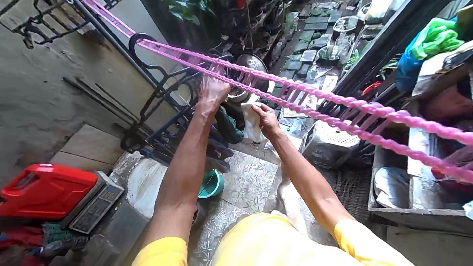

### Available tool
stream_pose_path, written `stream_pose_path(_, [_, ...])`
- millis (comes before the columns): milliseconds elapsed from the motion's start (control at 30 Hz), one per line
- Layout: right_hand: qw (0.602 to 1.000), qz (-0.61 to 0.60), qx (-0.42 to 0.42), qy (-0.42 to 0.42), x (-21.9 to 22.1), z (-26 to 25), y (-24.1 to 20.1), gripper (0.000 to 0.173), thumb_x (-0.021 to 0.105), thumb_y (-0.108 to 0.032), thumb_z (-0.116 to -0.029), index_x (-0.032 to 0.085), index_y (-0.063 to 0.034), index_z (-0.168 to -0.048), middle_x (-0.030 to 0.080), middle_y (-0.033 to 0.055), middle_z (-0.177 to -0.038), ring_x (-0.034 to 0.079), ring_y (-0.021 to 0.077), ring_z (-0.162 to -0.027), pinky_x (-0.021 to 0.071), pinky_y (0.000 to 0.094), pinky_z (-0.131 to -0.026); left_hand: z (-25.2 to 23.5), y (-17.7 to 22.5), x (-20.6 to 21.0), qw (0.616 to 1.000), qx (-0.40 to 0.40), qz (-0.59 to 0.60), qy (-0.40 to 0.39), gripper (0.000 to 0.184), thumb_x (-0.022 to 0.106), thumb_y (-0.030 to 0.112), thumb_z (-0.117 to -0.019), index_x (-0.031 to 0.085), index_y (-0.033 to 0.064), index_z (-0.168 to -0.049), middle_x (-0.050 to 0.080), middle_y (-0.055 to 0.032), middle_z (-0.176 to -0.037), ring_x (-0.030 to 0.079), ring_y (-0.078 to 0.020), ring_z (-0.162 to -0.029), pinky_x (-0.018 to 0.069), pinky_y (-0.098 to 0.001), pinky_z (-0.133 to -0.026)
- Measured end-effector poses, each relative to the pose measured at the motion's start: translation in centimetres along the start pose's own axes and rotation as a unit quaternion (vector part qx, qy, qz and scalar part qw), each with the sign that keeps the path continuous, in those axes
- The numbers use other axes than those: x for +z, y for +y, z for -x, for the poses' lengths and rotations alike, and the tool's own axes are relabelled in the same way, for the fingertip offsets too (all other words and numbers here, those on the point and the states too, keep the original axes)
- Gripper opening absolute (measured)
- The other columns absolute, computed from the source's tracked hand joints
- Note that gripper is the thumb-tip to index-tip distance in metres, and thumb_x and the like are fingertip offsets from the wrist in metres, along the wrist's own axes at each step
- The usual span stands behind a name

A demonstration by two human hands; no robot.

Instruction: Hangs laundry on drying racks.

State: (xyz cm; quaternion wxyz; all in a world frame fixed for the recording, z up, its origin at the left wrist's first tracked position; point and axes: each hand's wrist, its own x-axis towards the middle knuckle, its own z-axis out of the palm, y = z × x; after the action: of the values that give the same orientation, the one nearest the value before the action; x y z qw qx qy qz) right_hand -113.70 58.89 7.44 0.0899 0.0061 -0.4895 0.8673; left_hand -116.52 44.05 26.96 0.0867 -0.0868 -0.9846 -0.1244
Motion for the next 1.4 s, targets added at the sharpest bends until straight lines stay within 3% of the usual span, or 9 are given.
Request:
stream_pose_path(200, [0.999,0.03,-0.007,-0.033,1.7,-1.0,-0.7,0.024,0.065,-0.014,-0.1002,0.068,0.0004,-0.119,0.073,0.0103,-0.101,0.07,0.0164,-0.09,0.0603,0.0365,-0.083,-0.6,-0.9,-0.1,0.999,0.028,0.005,-0.04,0.042,0.067,0.042,-0.094,0.071,0.0037,-0.111,0.07,-0.0224,-0.112,0.066,-0.0399,-0.109,0.0489,-0.0639,-0.094])
stream_pose_path(467, [0.998,-0.011,-0.026,-0.053,3.0,-0.8,-1.2,0.026,0.064,-0.013,-0.1013,0.066,0.0013,-0.123,0.073,0.0109,-0.105,0.07,0.017,-0.094,0.0601,0.037,-0.086,0.3,-0.8,-0.1,0.997,0.053,0.027,-0.052,0.032,0.069,0.039,-0.0932,0.074,0.0122,-0.11,0.073,-0.0132,-0.109,0.067,-0.0318,-0.107,0.0498,-0.0587,-0.095])
stream_pose_path(600, [0.996,-0.067,-0.021,-0.047,3.7,0.1,-1.9,0.024,0.058,-0.009,-0.1028,0.063,0.0019,-0.124,0.071,0.0112,-0.107,0.069,0.0182,-0.095,0.0599,0.0376,-0.086,1.0,-0.9,-0.3,0.994,0.081,0.043,-0.052,0.028,0.069,0.036,-0.0936,0.075,0.0109,-0.106,0.072,-0.0134,-0.107,0.067,-0.031,-0.104,0.0496,-0.058,-0.093])
stream_pose_path(700, [0.995,-0.081,-0.028,-0.049,4.0,0.2,-2.1,0.023,0.058,-0.006,-0.1022,0.063,0.0019,-0.123,0.071,0.0104,-0.105,0.069,0.0177,-0.095,0.0598,0.0371,-0.085,1.2,-0.8,-0.5,0.993,0.087,0.044,-0.06,0.03,0.07,0.035,-0.0942,0.075,0.0106,-0.11,0.071,-0.0142,-0.113,0.066,-0.0315,-0.111,0.0478,-0.0578,-0.098])
stream_pose_path(800, [0.995,-0.09,-0.015,-0.042,4.2,0.1,-2.0,0.021,0.059,-0.008,-0.102,0.064,0.0016,-0.12,0.071,0.0105,-0.105,0.069,0.0174,-0.095,0.0594,0.0374,-0.086,0.8,-0.9,-0.4,0.992,0.1,0.04,-0.067,0.028,0.069,0.037,-0.0938,0.076,0.0121,-0.105,0.073,-0.0117,-0.107,0.068,-0.0296,-0.103,0.0501,-0.0574,-0.093])
stream_pose_path(933, [0.989,-0.136,0.013,-0.055,4.1,-0.1,-1.5,0.024,0.058,-0.012,-0.1033,0.062,-0.0024,-0.126,0.069,0.0092,-0.109,0.067,0.0175,-0.098,0.0583,0.0382,-0.088,0.8,-0.7,-0.6,0.992,0.097,0.044,-0.072,0.027,0.069,0.037,-0.094,0.076,0.0132,-0.103,0.073,-0.0097,-0.101,0.068,-0.0271,-0.098,0.0502,-0.056,-0.091])
stream_pose_path(1167, [0.99,-0.132,0.008,-0.042,4.5,0.2,-1.4,0.02,0.059,-0.011,-0.1032,0.062,-0.004,-0.122,0.069,0.0064,-0.101,0.067,0.0142,-0.09,0.0587,0.0344,-0.082,1.0,-0.6,-0.5,0.991,0.097,0.047,-0.082,0.026,0.069,0.036,-0.094,0.076,0.0135,-0.105,0.074,-0.0094,-0.101,0.069,-0.0269,-0.098,0.0505,-0.0557,-0.091])
stream_pose_path(1400, [0.986,-0.157,0.038,-0.038,5.4,0.3,-2.0,0.029,0.057,-0.016,-0.1048,0.059,-0.0064,-0.132,0.068,0.0081,-0.117,0.066,0.0176,-0.106,0.0573,0.0395,-0.091,1.1,-0.6,-0.7,0.991,0.1,0.038,-0.086,0.025,0.068,0.035,-0.0949,0.077,0.0131,-0.103,0.074,-0.0093,-0.1,0.069,-0.0273,-0.097,0.0514,-0.0562,-0.09])
